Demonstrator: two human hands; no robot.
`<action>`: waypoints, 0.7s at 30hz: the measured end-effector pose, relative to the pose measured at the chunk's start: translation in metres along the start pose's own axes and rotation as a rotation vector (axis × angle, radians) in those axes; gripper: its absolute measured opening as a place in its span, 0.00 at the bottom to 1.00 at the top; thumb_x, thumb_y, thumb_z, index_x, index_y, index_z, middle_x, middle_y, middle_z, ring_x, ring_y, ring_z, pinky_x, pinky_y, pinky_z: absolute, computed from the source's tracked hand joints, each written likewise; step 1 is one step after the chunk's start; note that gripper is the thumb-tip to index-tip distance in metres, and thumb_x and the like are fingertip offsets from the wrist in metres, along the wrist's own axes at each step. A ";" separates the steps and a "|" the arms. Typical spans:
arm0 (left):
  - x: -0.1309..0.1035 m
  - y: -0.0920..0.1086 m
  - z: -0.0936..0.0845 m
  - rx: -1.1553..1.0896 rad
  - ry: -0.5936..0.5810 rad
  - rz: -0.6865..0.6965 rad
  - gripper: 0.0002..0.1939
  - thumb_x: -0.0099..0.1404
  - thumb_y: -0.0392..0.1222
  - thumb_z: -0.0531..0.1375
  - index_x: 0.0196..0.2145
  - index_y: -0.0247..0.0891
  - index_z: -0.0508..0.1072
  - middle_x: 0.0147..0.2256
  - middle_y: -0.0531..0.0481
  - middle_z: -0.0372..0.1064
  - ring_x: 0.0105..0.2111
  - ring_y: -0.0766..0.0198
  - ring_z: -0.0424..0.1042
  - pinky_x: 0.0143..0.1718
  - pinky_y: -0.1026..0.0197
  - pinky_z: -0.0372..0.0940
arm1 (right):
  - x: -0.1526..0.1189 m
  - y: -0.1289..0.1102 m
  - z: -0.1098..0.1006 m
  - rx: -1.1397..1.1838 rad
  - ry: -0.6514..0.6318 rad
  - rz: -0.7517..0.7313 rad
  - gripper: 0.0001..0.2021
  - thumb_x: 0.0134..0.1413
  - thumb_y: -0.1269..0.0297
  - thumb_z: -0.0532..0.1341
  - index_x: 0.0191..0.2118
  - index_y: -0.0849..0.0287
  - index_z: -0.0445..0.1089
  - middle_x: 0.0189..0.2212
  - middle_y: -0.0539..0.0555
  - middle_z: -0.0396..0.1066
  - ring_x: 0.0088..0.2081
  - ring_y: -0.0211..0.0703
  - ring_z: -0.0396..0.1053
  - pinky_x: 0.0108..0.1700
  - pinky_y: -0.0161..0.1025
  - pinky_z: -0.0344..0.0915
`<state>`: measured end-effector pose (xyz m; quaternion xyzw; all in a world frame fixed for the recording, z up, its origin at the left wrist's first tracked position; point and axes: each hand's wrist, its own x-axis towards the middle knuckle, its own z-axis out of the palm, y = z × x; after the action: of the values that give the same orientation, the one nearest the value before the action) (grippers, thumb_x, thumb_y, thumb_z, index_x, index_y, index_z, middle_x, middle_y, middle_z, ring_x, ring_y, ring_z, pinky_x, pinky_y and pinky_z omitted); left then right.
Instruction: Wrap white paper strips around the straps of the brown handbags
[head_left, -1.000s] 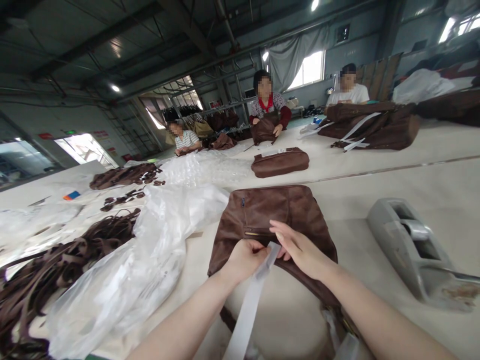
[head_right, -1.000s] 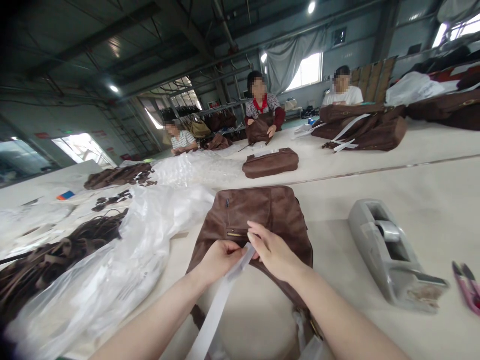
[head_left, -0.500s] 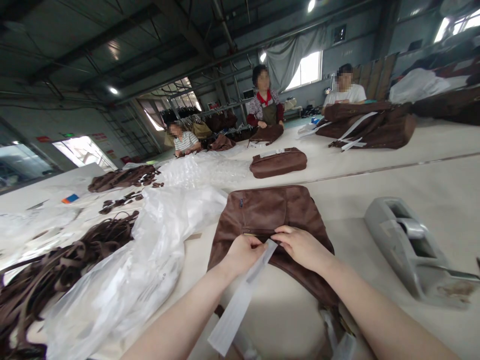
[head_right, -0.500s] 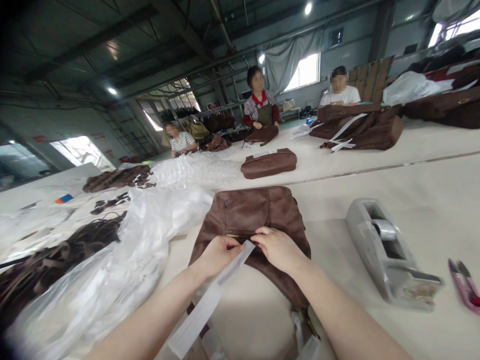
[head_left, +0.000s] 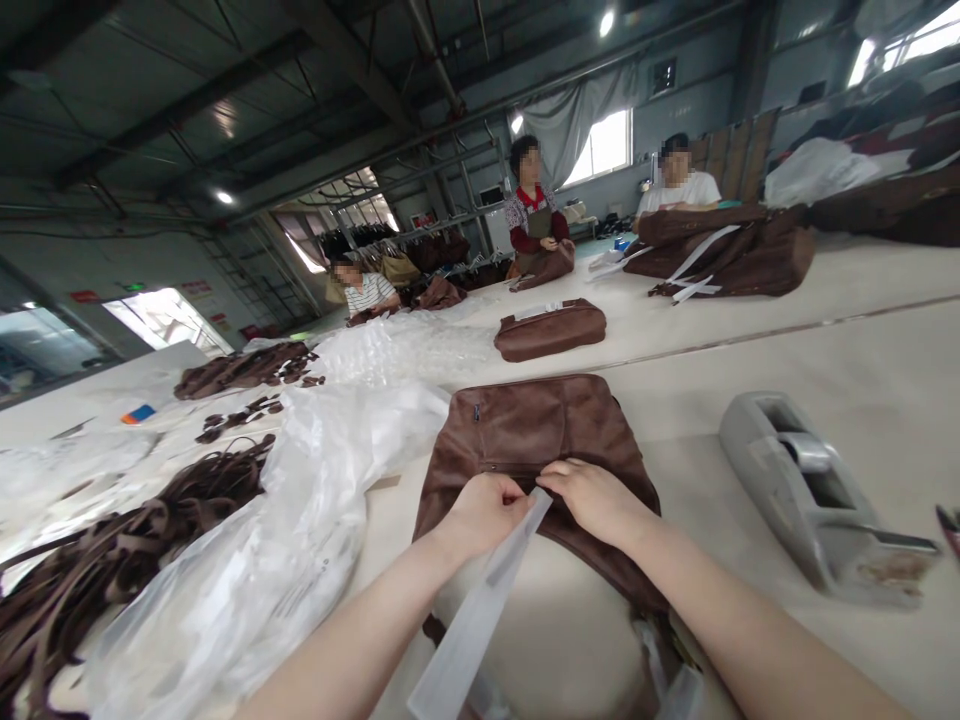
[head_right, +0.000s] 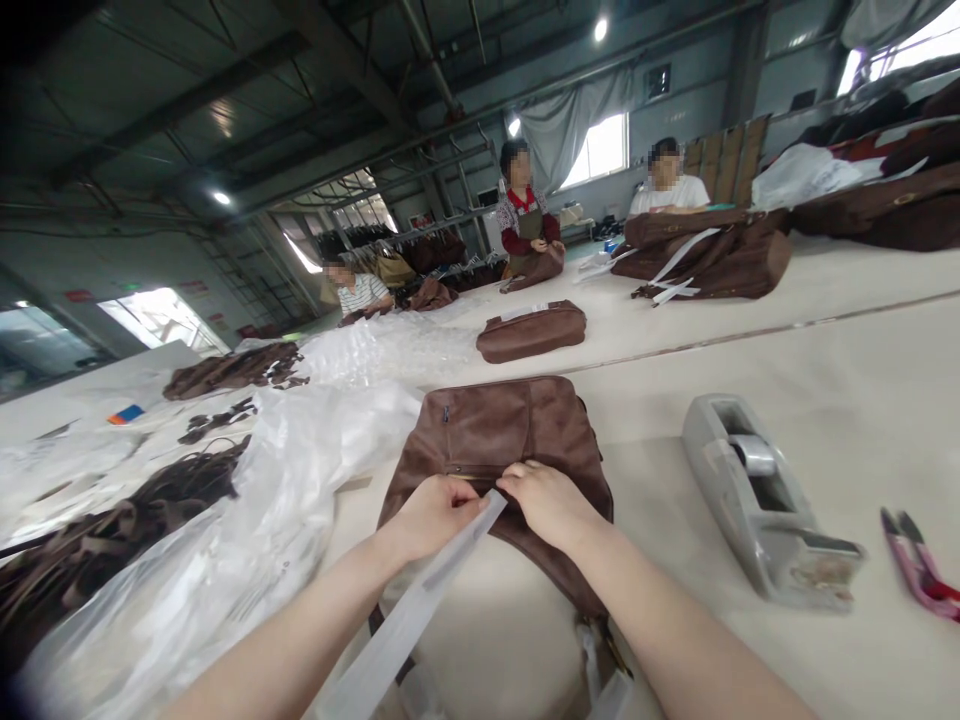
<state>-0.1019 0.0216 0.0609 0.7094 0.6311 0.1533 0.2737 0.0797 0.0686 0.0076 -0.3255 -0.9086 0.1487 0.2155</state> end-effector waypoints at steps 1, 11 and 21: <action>-0.002 0.002 -0.001 0.010 0.001 0.004 0.22 0.60 0.53 0.53 0.22 0.33 0.74 0.18 0.54 0.60 0.20 0.70 0.56 0.21 0.66 0.48 | 0.000 -0.002 0.000 -0.010 -0.011 -0.003 0.17 0.57 0.75 0.51 0.46 0.56 0.72 0.45 0.55 0.71 0.47 0.46 0.67 0.52 0.42 0.60; 0.018 -0.009 0.008 0.062 -0.008 -0.048 0.24 0.59 0.56 0.53 0.18 0.34 0.71 0.16 0.54 0.57 0.18 0.70 0.54 0.20 0.65 0.47 | -0.005 -0.002 0.010 0.199 0.097 0.084 0.31 0.46 0.79 0.53 0.60 0.61 0.56 0.53 0.60 0.66 0.47 0.43 0.68 0.51 0.41 0.63; 0.039 -0.005 0.019 0.101 0.006 -0.065 0.24 0.58 0.57 0.53 0.21 0.34 0.75 0.17 0.52 0.63 0.21 0.66 0.62 0.22 0.65 0.52 | -0.007 0.021 -0.025 0.211 0.419 0.321 0.21 0.46 0.77 0.54 0.48 0.57 0.67 0.43 0.52 0.73 0.37 0.39 0.72 0.45 0.38 0.67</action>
<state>-0.0894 0.0568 0.0379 0.7009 0.6617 0.1145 0.2403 0.1076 0.0832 0.0183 -0.4647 -0.7605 0.2039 0.4051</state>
